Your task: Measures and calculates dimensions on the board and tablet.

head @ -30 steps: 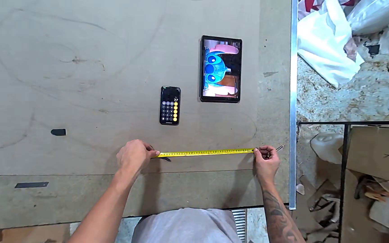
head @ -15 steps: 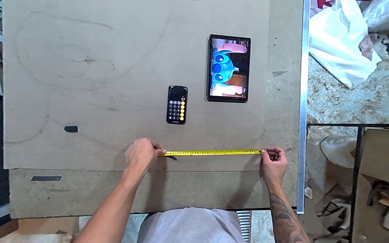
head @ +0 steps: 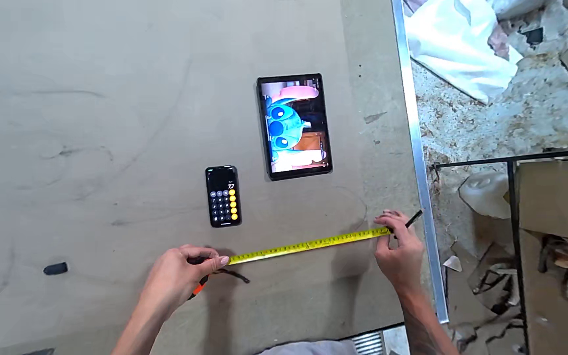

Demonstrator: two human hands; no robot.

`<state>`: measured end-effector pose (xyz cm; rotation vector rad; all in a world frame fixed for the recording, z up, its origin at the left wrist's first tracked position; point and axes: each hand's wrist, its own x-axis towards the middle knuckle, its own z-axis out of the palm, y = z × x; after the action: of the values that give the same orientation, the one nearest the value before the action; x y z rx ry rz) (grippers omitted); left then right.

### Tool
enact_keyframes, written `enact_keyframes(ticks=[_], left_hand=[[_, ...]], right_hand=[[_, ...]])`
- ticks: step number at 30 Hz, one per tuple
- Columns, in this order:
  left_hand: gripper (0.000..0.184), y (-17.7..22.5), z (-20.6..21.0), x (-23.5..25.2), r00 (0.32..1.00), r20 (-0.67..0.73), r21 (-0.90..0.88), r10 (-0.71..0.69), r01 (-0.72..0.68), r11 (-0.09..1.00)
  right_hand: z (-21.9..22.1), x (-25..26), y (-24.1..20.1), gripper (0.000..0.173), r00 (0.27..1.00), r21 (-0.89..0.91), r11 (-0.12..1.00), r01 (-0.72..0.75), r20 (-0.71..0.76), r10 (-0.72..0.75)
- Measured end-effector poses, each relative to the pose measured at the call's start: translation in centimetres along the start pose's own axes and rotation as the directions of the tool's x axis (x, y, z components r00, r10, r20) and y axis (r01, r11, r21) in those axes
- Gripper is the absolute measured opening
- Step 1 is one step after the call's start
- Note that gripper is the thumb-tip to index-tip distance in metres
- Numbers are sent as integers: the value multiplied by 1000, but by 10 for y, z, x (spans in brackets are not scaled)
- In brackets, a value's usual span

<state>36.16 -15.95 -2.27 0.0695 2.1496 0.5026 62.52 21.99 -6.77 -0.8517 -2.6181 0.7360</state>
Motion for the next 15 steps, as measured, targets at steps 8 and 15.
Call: enact_keyframes(ticks=[8,15], left_hand=[[17,131,-12,60,939,-243,212,244,-194,958],[14,188,9,85,949,-246,205,199,-149,967]], right_hand=[[21,134,0,19,924,329,936,123,306,-229],[42,189,-7,19,884,331,944,-22,448,-136]])
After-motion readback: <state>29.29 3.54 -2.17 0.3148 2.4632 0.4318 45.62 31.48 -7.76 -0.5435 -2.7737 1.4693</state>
